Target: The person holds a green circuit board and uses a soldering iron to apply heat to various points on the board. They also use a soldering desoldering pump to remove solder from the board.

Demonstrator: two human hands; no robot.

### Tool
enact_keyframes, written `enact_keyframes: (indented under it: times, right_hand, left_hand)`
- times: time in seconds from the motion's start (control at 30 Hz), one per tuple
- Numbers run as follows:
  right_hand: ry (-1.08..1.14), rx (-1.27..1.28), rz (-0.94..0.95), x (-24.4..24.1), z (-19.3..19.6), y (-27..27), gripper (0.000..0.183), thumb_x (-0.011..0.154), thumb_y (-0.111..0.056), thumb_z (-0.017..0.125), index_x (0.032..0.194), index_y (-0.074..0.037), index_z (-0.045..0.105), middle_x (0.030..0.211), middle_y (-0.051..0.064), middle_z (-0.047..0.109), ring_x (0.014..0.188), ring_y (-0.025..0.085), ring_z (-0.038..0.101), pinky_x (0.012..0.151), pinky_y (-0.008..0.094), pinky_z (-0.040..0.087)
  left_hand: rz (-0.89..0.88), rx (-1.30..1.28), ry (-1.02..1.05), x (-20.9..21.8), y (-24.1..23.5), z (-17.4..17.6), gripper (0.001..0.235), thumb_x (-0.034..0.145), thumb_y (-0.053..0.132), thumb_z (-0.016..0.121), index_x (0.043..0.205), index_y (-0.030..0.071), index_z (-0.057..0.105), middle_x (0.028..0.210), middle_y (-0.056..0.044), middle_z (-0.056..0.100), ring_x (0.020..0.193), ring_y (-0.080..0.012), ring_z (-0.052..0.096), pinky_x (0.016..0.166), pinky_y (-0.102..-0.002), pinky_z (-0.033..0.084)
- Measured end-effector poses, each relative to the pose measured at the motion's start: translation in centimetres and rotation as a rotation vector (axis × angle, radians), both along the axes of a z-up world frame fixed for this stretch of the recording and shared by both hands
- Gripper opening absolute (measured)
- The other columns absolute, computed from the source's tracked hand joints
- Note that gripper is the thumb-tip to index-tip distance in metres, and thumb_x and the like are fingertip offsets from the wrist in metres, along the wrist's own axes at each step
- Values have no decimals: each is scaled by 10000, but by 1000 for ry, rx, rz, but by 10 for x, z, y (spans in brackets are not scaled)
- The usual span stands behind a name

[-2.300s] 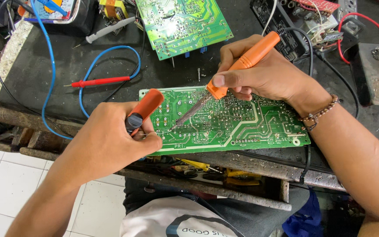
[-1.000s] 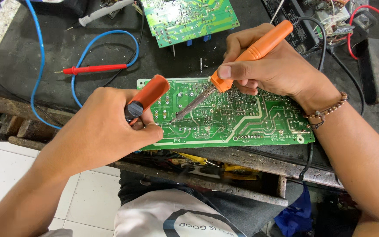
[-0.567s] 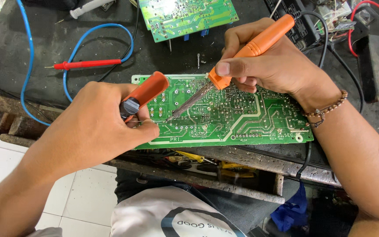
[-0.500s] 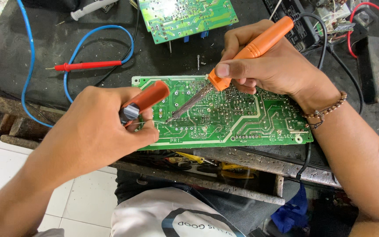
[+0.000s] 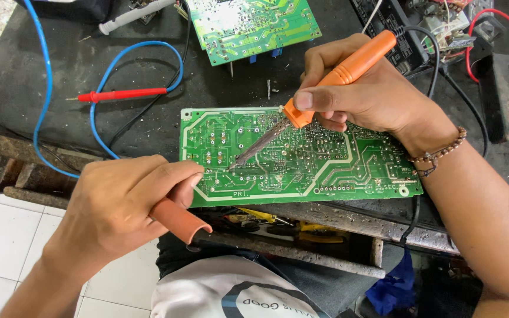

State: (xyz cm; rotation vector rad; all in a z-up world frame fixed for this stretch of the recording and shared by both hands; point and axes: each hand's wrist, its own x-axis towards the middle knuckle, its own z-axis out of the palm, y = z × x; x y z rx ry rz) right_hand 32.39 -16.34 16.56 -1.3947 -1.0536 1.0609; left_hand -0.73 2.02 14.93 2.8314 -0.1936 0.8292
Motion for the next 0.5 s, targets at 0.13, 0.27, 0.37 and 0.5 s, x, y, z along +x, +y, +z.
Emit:
enact_keyframes:
  times: [0.13,0.27,0.37,0.5]
  right_hand:
    - [73,22,35,3,-1,1,286,913,-180,917,830,-26,692,673,92,626,491,85,485,430,204,452]
    - [117,58,87,6,-3,-1,239,905,-189,933,926,0,788,720,111,688,500,67,501,443,173,449]
    - [59,36,47,1,4,-2,224,916,-170,912,861,-15,760,752,134,724,489,89,513,431,192,441]
    - [-105,7,-9,-12,19,-3,260,957,-138,838,783,12,716,645,143,681,445,115,490,402,210,391]
  left_hand:
    - [-39,-300,40,4,-4,2,164,1028,-52,804,1060,98,744,791,-3,666,635,-158,572,573,-331,460]
    - [85,-634,105,4,-17,6,50,1054,114,796,1022,77,795,959,-33,842,708,-110,688,608,-211,594]
    - [158,-674,92,0,-24,0,51,1030,120,836,999,96,803,948,14,848,715,-93,671,648,-215,579]
    - [158,-662,97,-6,-27,0,27,1060,135,801,1034,126,805,897,27,808,696,-91,640,677,-238,499]
